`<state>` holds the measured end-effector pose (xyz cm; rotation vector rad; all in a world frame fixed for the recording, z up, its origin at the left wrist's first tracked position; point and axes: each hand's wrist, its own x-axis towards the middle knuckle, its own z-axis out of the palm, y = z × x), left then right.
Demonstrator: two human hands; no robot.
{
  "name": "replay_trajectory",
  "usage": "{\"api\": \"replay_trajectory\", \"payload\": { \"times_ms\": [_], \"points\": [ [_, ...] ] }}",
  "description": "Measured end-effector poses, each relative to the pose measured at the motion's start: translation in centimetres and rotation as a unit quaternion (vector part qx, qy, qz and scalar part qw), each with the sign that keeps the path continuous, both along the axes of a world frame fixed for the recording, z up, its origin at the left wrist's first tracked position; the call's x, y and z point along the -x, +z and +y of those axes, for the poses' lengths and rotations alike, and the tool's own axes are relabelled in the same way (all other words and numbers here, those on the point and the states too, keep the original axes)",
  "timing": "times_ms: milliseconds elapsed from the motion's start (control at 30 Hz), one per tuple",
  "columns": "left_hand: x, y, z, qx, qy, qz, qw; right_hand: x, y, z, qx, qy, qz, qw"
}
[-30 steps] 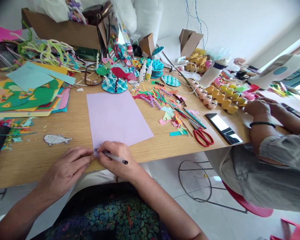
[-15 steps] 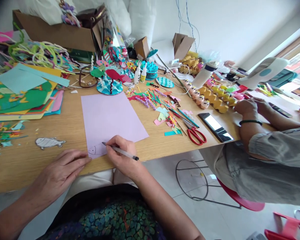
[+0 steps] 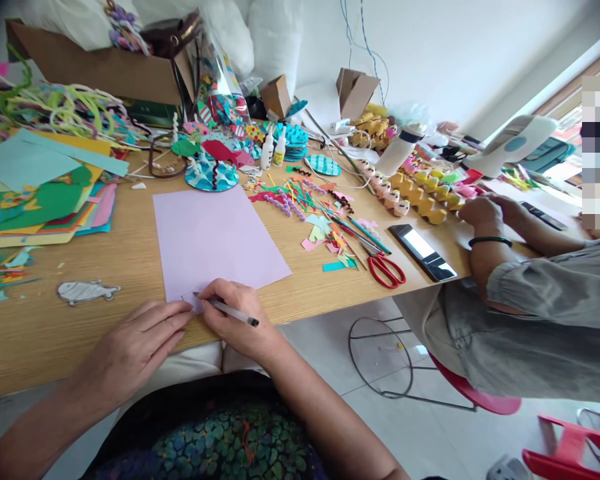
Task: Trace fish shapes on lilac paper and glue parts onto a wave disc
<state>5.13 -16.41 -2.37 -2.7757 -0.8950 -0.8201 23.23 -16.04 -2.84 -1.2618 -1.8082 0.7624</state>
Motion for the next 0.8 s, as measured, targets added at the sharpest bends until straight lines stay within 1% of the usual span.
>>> {"api": "replay_trajectory", "payload": {
  "times_ms": [167, 267, 467, 800],
  "points": [
    [-0.26, -0.51, 0.15, -0.007, -0.001, 0.014, 1.0, -0.03, -0.06, 0.01, -0.003, 0.006, -0.009, 1.0],
    [-0.26, -0.71, 0.09, 0.004, 0.003, 0.011, 1.0, -0.05, 0.05, 0.01, -0.001, 0.012, -0.02, 1.0],
    [-0.32, -0.81, -0.04, 0.029, 0.011, 0.001, 1.0, -0.04, 0.08, 0.04, -0.002, 0.013, -0.035, 0.999],
    [-0.36, -0.9, -0.07, 0.043, 0.011, -0.011, 0.999, 0.03, 0.13, -0.01, 0.002, 0.012, -0.033, 0.999]
  ]
}}
